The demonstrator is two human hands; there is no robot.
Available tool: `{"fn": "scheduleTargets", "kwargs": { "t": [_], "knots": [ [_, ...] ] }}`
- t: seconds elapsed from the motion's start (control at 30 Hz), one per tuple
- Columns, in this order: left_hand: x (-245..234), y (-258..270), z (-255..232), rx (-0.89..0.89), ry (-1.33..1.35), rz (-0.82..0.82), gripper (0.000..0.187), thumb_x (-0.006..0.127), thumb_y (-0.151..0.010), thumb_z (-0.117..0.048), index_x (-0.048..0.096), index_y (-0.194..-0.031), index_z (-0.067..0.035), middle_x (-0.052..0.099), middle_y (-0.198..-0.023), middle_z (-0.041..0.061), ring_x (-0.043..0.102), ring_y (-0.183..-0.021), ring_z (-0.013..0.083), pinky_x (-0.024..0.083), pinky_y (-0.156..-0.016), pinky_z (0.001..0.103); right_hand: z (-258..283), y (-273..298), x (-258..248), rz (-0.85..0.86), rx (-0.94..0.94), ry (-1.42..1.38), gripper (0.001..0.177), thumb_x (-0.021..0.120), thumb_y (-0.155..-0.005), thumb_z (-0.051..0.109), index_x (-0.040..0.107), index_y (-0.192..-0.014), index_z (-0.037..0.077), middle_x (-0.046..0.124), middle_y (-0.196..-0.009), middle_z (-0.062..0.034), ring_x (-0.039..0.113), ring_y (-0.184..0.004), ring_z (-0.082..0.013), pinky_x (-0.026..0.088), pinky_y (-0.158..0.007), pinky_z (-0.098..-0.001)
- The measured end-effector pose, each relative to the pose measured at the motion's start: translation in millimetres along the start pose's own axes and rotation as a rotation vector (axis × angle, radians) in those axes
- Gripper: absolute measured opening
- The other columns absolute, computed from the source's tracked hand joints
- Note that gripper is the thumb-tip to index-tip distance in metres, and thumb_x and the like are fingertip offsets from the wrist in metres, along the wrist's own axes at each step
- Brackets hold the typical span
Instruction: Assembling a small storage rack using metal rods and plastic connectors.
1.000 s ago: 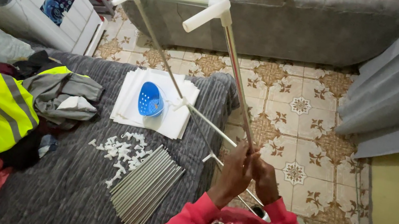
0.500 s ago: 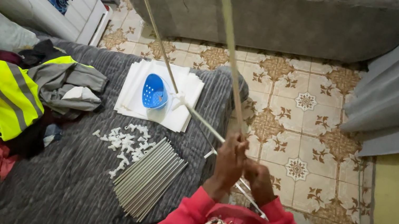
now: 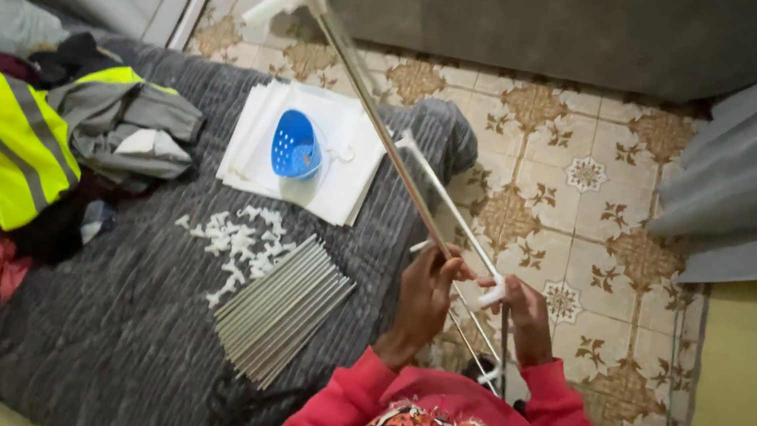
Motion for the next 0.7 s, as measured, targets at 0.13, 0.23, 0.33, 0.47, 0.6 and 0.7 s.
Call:
{"fn": "scheduleTargets", "kwargs": {
  "t": [0.13,0.23,0.33,0.47,0.6,0.7],
  "knots": [
    [-12,3,18,-0.034,0.019,-0.003,0.017,0.053,-0.109,-0.014,0.059,-0.112,0.001,0.072,-0.090,0.013,0.074,-0.085,0.0215,0.057,-0.076,0.032,1,0,13,0.085,-0.006,-0.055,0.057,0.044,-0.105,0.046,0.075,-0.108,-0.003,0.073,-0.092,-0.0083,0.063,-0.083,-0.0124,0.049,-0.082,-0.0296],
    [-24,6,34,-0.079,0.014,-0.043,0.019,0.051,-0.109,-0.015,0.059,-0.114,0.001,0.073,-0.091,0.013,0.078,-0.088,0.0209,0.060,-0.076,0.032,4,1,27,0.157,0.009,0.014,0.056,0.047,-0.103,0.045,0.075,-0.112,-0.003,0.077,-0.102,-0.0073,0.067,-0.096,-0.0134,0.050,-0.090,-0.0306],
    [-44,9,40,-0.062,-0.026,-0.092,0.023,0.048,-0.109,-0.018,0.060,-0.116,0.001,0.075,-0.095,0.012,0.078,-0.089,0.0205,0.062,-0.077,0.032,-6,-1,43,0.249,0.022,-0.011,0.053,0.052,-0.103,0.041,0.072,-0.123,-0.004,0.077,-0.109,-0.0101,0.066,-0.106,-0.0138,0.047,-0.100,-0.0291],
    [-75,13,27,-0.048,-0.084,-0.187,0.024,0.050,-0.110,-0.019,0.061,-0.117,0.000,0.076,-0.095,0.012,0.077,-0.088,0.0208,0.061,-0.077,0.033,-32,-7,62,0.290,0.154,-0.012,0.046,0.058,-0.102,0.032,0.068,-0.131,-0.001,0.073,-0.120,-0.0097,0.062,-0.111,-0.0147,0.047,-0.101,-0.0309],
    [-104,22,36,-0.087,-0.067,-0.254,0.023,0.052,-0.111,-0.019,0.060,-0.118,0.001,0.075,-0.097,0.012,0.075,-0.090,0.0204,0.060,-0.080,0.033,-31,-11,92,0.324,0.189,-0.128,0.044,0.062,-0.102,0.027,0.066,-0.133,-0.004,0.073,-0.127,-0.0119,0.062,-0.121,-0.0167,0.043,-0.110,-0.0322],
    [-123,27,43,-0.118,0.014,-0.284,0.022,0.051,-0.110,-0.017,0.058,-0.120,0.002,0.074,-0.100,0.012,0.074,-0.089,0.0196,0.060,-0.082,0.033,-27,-12,118,0.360,0.284,-0.059,0.049,0.060,-0.100,0.028,0.062,-0.139,-0.002,0.069,-0.134,-0.0068,0.059,-0.126,-0.0147,0.041,-0.112,-0.0321]
  ]
}}
Point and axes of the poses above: each hand's wrist, its own y-axis away from the middle knuckle, its own x-axis out of the palm, z = x × y, the point moved 8 cm from there along -y, towards the middle knuckle
